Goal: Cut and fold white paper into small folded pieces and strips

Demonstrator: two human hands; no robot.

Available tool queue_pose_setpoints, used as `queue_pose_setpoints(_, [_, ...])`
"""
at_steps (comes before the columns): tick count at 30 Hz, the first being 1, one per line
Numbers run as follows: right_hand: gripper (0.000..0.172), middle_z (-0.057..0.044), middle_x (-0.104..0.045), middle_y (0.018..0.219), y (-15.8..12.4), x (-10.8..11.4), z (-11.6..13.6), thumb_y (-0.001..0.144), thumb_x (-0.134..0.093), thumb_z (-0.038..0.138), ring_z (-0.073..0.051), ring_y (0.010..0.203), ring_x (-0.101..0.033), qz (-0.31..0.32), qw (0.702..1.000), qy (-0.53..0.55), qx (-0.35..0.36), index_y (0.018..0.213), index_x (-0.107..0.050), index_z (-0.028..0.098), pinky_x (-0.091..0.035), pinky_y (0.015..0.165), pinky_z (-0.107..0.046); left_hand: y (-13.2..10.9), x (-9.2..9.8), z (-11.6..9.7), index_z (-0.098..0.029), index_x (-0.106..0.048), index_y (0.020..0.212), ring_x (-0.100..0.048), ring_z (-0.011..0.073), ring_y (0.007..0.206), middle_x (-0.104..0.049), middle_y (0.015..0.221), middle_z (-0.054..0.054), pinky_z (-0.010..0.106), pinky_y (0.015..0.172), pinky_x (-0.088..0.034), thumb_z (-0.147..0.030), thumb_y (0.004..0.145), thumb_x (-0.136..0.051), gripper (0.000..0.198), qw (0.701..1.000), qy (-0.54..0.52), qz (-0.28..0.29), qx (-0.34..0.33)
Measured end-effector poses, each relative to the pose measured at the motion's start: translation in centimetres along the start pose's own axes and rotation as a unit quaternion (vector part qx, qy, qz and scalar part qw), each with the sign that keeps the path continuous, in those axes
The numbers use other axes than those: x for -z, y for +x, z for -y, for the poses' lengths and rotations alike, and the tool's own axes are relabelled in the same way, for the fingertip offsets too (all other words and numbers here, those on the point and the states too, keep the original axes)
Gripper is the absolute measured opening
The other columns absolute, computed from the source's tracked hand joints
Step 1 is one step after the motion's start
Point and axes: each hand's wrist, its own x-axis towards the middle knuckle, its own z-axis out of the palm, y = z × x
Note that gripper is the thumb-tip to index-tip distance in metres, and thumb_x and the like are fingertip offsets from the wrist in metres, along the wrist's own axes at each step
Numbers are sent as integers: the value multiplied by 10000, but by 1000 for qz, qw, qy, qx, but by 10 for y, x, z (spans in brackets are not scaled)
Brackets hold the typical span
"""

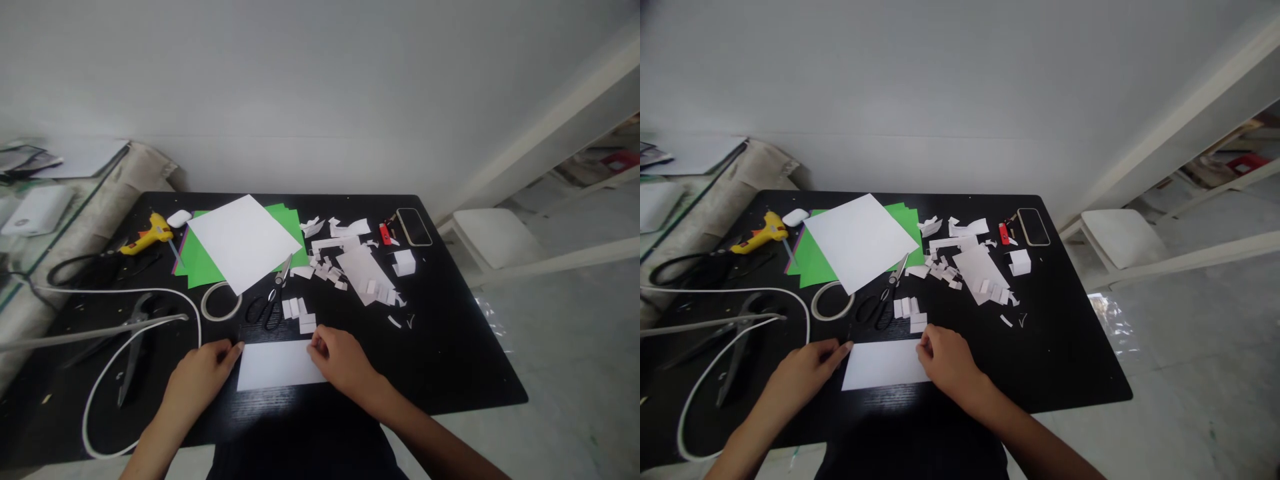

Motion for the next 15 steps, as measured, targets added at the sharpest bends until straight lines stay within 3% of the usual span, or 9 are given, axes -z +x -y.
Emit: queue_pose_setpoints(15, [73, -3, -684, 766, 0, 1, 1, 902, -653, 178, -155, 708, -599, 4, 1000, -9, 0, 834, -668, 199, -403, 715, -261, 0, 1, 0, -250, -598, 719, -668, 258, 775, -692, 738, 51, 310, 674, -384, -535, 1004, -396, 451, 1000, -12, 3, 8])
